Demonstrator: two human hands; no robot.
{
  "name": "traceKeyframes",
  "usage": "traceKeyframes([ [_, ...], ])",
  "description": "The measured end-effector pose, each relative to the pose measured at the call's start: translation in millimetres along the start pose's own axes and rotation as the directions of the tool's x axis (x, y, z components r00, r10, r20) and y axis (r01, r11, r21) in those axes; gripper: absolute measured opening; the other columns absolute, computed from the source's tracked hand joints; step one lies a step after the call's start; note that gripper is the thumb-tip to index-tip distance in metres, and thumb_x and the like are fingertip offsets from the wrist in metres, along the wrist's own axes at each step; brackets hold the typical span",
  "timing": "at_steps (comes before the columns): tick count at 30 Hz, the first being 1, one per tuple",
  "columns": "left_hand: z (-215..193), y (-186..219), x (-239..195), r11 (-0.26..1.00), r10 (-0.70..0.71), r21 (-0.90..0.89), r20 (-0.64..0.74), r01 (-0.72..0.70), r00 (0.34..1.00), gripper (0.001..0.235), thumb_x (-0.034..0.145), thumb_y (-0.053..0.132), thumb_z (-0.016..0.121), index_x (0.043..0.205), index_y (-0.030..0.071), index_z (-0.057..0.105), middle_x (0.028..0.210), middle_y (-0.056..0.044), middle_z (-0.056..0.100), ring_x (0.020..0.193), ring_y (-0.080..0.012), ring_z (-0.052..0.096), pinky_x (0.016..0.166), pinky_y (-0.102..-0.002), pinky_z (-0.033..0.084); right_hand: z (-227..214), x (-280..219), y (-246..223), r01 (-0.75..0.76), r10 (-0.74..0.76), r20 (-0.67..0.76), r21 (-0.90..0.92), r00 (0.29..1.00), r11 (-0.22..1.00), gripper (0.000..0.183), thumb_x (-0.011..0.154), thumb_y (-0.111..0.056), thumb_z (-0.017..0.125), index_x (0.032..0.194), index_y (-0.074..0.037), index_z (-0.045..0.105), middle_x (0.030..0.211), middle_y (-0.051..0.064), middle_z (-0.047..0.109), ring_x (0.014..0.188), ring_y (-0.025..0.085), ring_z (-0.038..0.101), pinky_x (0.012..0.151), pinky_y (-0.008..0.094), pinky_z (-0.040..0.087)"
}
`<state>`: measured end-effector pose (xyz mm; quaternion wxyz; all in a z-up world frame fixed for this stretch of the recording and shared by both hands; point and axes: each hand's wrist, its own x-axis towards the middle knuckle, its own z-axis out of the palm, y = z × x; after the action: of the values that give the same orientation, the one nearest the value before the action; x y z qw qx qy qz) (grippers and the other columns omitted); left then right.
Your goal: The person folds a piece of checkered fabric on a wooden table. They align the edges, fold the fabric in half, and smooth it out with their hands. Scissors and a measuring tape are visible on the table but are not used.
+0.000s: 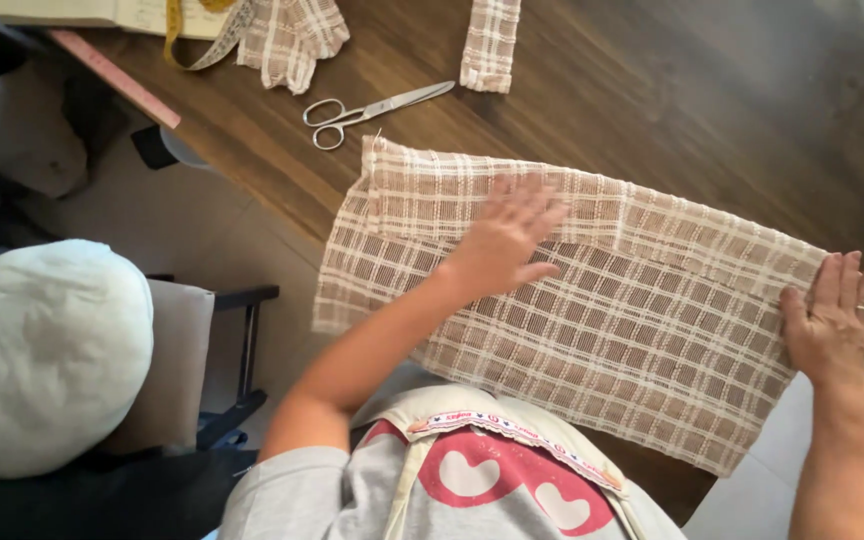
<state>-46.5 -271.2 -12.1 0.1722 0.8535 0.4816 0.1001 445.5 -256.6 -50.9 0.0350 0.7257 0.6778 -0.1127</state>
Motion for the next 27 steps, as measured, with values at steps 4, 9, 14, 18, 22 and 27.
traceKeyframes([
  [4, -22.1, -45.0, -49.3, 0.829, -0.001, -0.419, -0.663, -0.37, 0.749, 0.022, 0.09, -0.011, 0.074, 0.077, 0.005, 0.076, 0.125, -0.012, 0.069, 0.135, -0.0289, 0.055, 0.132, -0.051, 0.022, -18.1, -15.7, -77.8, 0.065, -0.054, -0.076, 0.144, 0.996, 0.987, 0.073, 0.107, -0.043, 0.02, 0.169, -0.004, 0.011, 0.177, 0.006, -0.003, 0.162, 0.02, -0.008, 0.118, 0.051, -0.023],
  [9, -46.4, -83.5, -100.8, 0.691, -0.718, -0.418, -0.306, 0.589, 0.625, 0.1, 0.089, 0.041, 0.084, 0.161, 0.013, 0.022, 0.105, -0.005, 0.072, 0.095, -0.0266, 0.062, 0.086, -0.045, 0.051, -20.8, -26.0, -230.3, 0.414, -0.424, -0.02, 0.256, 0.906, 0.873, 0.067, 0.107, -0.037, 0.036, 0.165, -0.031, 0.002, 0.174, 0.004, -0.01, 0.16, 0.025, -0.013, 0.118, 0.049, -0.024],
  [14, -62.4, -111.0, -75.6, 0.742, -0.623, -0.457, -0.2, 0.491, 0.756, 0.097, 0.083, 0.027, 0.09, 0.158, 0.018, 0.029, 0.097, -0.005, 0.073, 0.084, -0.0207, 0.067, 0.083, -0.038, 0.057, 2.8, -14.2, -251.8, 0.289, -0.29, 0.132, 0.022, 0.948, 0.957, 0.083, 0.095, -0.072, 0.011, 0.165, -0.028, 0.004, 0.174, 0.0, -0.005, 0.16, 0.02, -0.011, 0.121, 0.057, -0.021],
  [18, -95.8, -114.0, -54.0, 0.759, -0.534, -0.446, -0.009, 0.474, 0.846, 0.075, 0.091, 0.004, 0.076, 0.153, 0.026, 0.041, 0.092, -0.007, 0.071, 0.072, -0.017, 0.062, 0.063, -0.026, 0.059, 7.7, -14.6, -247.3, 0.317, -0.322, 0.075, 0.071, 0.944, 0.946, 0.082, 0.097, -0.071, 0.019, 0.166, -0.028, 0.007, 0.175, 0.0, 0.0, 0.161, 0.022, -0.008, 0.121, 0.06, -0.019],
  [22, -127.4, -128.0, -25.1, 0.61, -0.598, -0.641, 0.012, 0.466, 0.801, 0.032, 0.103, 0.005, 0.057, 0.132, 0.019, 0.06, 0.086, -0.006, 0.074, 0.045, -0.0046, 0.053, 0.026, -0.014, 0.039, 12.0, -13.5, -243.8, 0.331, -0.335, 0.061, 0.064, 0.94, 0.941, 0.083, 0.097, -0.074, 0.017, 0.166, -0.028, 0.01, 0.175, 0.001, 0.002, 0.161, 0.024, -0.006, 0.121, 0.063, -0.016],
  [27, -73.4, -190.9, 12.5, 0.173, -0.736, -0.972, -0.019, 0.162, 0.676, 0.019, 0.099, 0.01, 0.07, 0.115, 0.014, 0.061, 0.068, 0.005, 0.052, 0.061, -0.0057, 0.047, 0.058, -0.023, 0.044, 10.5, -14.5, -245.2, 0.325, -0.328, 0.037, 0.076, 0.944, 0.943, 0.082, 0.096, -0.074, 0.022, 0.165, -0.031, 0.013, 0.174, -0.002, 0.004, 0.161, 0.022, -0.003, 0.122, 0.06, -0.016],
])
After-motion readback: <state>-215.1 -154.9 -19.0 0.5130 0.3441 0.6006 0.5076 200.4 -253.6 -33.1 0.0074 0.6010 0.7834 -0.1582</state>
